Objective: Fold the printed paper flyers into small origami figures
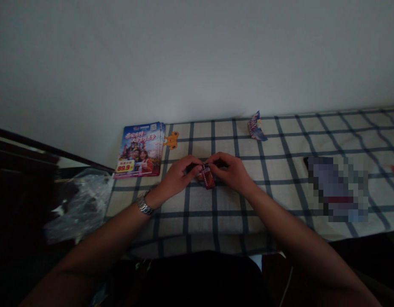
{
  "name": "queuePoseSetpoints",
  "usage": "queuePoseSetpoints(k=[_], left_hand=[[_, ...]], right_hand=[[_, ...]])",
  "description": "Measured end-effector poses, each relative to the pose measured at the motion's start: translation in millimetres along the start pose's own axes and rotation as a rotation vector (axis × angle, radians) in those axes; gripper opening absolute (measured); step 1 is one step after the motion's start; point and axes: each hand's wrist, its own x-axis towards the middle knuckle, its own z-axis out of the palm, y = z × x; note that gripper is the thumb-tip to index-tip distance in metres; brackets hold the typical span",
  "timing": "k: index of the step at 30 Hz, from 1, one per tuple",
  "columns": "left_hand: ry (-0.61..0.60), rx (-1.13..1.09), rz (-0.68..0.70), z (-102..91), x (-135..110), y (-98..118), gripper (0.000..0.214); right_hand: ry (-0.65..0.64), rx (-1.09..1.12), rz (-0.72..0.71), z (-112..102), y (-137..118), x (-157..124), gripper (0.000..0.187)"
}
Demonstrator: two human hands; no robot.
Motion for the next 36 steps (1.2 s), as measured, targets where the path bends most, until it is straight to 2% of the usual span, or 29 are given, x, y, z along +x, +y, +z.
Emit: queuePoseSetpoints(k=[8,16,24,36], left_hand=[[0.010,-0.021,0.042,-0.9,1.2,3.7,0.024],[-0.002,-0.019,0.006,-0.1,0.0,3.9,0.027],[0.034,-0.022,-0.019,-2.4,-0.3,5.9,0.025],[0.035,-0.029,-0.024,-1.9,-1.0,6.6,0.022]], right_hand=[[-0.009,0.062,0.051,0.0,-2.3,-0.6,0.023],[-0.025,0.130,0.061,0.3,1.4,-0.4,0.021],[-0.028,0.081,0.080,-0.4,-4.9,0.6,0.029],[-0.042,0.056,0.088,1.1,-6.9,-0.4,0.028]])
